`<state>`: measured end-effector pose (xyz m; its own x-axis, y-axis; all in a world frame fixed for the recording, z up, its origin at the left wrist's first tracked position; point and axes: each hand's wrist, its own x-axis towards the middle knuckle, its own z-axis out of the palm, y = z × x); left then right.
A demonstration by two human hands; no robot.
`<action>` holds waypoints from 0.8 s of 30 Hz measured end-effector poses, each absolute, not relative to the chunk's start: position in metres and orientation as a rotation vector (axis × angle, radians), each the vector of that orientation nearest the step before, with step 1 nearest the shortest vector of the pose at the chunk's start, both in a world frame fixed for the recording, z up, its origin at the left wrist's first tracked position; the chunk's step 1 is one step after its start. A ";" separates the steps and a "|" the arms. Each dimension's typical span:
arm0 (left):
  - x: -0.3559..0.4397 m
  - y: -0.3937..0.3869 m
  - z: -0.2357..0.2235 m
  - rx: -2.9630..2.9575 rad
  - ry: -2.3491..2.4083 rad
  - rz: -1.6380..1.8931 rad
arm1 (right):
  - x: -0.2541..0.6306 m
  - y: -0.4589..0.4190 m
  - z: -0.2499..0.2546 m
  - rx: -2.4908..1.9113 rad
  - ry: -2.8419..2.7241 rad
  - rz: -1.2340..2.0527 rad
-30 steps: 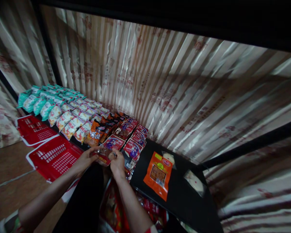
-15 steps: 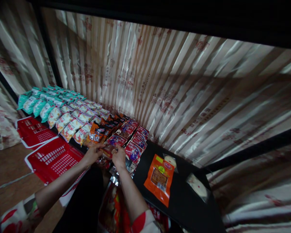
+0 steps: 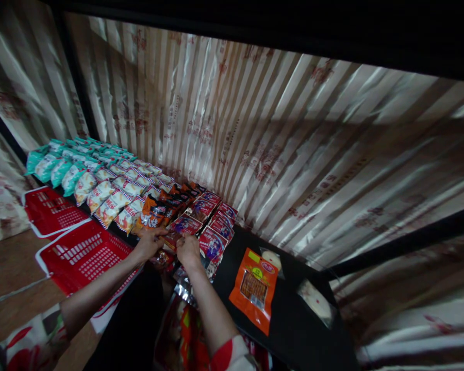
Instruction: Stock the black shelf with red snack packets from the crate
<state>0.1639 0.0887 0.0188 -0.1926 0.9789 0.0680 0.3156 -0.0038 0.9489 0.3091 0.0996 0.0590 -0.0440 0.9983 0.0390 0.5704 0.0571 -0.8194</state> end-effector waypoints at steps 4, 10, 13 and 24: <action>0.162 0.089 0.020 1.370 1.614 1.205 | 0.311 0.100 0.061 -1.605 -1.770 0.843; 0.163 0.088 0.019 1.387 1.655 1.210 | 0.309 0.100 0.072 -1.820 -2.170 0.397; 0.163 0.089 0.018 1.419 1.655 1.210 | 0.304 0.102 0.076 -1.852 -2.226 0.267; 0.168 0.091 0.012 1.641 1.811 1.071 | 0.292 0.119 0.058 -1.697 -2.356 0.067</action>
<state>0.1675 0.0913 0.0118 -0.1753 0.9718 0.1574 0.6060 -0.0195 0.7952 0.2923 0.1187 0.0575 -0.2985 0.9402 0.1641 0.9294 0.3254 -0.1742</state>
